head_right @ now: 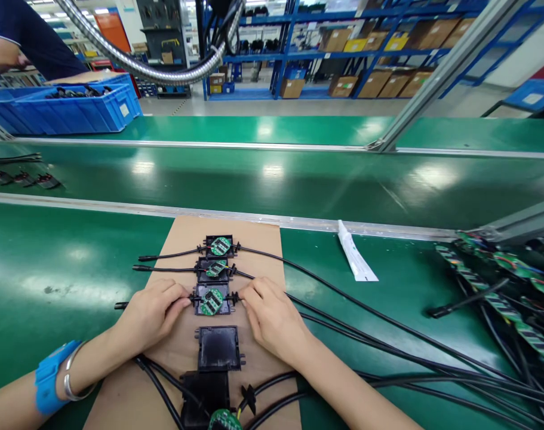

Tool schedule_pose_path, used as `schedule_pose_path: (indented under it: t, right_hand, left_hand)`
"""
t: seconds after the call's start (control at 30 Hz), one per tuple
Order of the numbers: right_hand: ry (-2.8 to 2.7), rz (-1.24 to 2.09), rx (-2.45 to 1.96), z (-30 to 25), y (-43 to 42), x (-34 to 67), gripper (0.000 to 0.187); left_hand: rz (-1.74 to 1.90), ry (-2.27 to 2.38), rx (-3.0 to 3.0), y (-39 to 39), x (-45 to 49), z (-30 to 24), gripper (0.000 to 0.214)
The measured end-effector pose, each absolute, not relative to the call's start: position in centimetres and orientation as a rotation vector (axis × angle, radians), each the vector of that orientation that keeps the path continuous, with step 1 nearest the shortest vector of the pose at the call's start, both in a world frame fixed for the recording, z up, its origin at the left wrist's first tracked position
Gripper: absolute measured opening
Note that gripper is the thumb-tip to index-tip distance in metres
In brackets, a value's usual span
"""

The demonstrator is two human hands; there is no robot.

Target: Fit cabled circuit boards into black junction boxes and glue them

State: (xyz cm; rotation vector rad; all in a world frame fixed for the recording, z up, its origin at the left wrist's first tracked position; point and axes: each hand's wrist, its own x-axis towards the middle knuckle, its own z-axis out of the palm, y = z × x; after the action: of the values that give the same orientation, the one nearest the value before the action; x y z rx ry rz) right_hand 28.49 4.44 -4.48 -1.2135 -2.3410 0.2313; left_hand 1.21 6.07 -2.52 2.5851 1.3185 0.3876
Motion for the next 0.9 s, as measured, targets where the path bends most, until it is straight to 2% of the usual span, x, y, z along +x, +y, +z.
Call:
schedule_pose_path:
  t: [0.2, 0.3, 0.37, 0.43, 0.63, 0.73, 0.83, 0.9]
  right_hand:
    - [-2.295, 0.278, -1.208, -2.0, 2.9, 28.7, 0.013]
    - [-2.374, 0.538, -1.117, 1.1, 0.2, 28.1, 0.006]
    - [-2.463, 0.729, -1.094, 2.3, -1.7, 27.3, 0.014]
    - [-2.519, 0.773, -1.122, 2.4, -3.3, 26.2, 0.023]
    - [-2.591, 0.526, -0.962, 0.4, -5.2, 25.1, 0.019]
    - [-2.479, 0.736, -1.096, 1.3, -4.5, 26.1, 0.023]
    - [-2.313, 0.978, -1.182, 2.3, -3.0, 27.7, 0.037]
    - [-2.276, 1.011, -1.211, 2.1, -1.8, 28.8, 0.031]
  left_hand:
    - [0.486, 1.289, 2.587, 5.4, 0.5, -1.4, 0.012]
    - [0.383, 0.998, 2.423, 3.1, 0.2, 0.1, 0.009]
    - [0.260, 0.818, 2.348, 1.4, 0.3, 0.6, 0.012]
    - [0.215, 0.761, 2.344, 0.2, 0.5, 0.5, 0.016]
    - [0.163, 0.817, 2.281, -0.5, 0.7, 0.4, 0.013]
    - [0.209, 0.849, 2.138, -0.1, 0.5, 1.0, 0.006]
    - [0.332, 0.940, 2.057, 0.5, 0.4, 1.3, 0.007]
    - [0.374, 1.024, 2.101, 0.9, 0.4, 1.1, 0.008]
